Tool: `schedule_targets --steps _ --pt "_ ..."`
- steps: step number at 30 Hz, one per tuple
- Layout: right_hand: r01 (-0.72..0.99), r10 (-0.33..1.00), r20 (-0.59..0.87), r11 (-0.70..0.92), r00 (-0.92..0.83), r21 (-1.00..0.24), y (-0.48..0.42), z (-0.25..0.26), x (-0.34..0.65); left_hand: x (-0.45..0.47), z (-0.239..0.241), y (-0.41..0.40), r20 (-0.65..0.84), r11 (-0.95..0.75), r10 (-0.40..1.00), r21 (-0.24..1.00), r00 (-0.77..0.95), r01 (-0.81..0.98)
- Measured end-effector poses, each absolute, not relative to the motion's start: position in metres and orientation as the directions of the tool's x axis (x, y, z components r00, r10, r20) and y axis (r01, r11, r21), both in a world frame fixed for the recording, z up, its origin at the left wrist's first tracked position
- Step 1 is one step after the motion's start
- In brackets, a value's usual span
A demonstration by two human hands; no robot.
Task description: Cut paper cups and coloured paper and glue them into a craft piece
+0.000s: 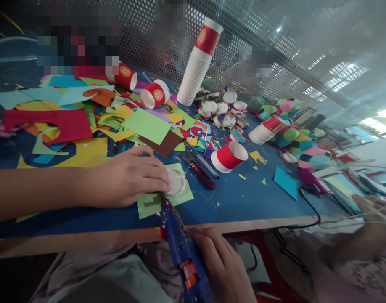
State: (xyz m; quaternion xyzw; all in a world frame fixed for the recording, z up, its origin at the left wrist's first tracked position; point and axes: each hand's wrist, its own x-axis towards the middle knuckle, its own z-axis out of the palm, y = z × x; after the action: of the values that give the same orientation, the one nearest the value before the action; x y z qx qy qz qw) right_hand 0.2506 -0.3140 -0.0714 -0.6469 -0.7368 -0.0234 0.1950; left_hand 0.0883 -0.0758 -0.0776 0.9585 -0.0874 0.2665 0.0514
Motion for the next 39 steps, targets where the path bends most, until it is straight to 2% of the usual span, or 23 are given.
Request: schedule_targets --steps 16,22,27,34,39 --pt "0.957 0.966 0.252 0.130 -0.063 -0.260 -0.3204 -0.0725 0.2566 0.0875 -0.0774 -0.0757 0.519 -0.977 -0.139 0.066 0.843 -0.202" --pt "0.963 0.967 0.233 0.158 -0.106 -0.217 -0.3188 -0.0683 0.2598 0.0880 -0.0785 -0.0757 0.523 -0.981 -0.130 0.055 0.843 -0.186" --pt "0.979 0.952 0.292 0.140 -0.091 -0.152 -0.3182 -0.0680 0.2594 0.0879 -0.0772 -0.0758 0.520 -0.980 -0.133 0.057 0.844 -0.189" --pt "0.974 0.937 0.341 0.145 -0.078 -0.174 -0.3144 -0.0695 0.2567 0.0882 -0.0766 -0.0761 0.520 -0.979 -0.130 0.066 0.844 -0.191" --pt "0.983 0.932 0.351 0.140 -0.090 -0.121 -0.3174 -0.0738 0.2590 0.0880 -0.0767 -0.0759 0.532 -0.976 -0.135 0.074 0.836 -0.205"
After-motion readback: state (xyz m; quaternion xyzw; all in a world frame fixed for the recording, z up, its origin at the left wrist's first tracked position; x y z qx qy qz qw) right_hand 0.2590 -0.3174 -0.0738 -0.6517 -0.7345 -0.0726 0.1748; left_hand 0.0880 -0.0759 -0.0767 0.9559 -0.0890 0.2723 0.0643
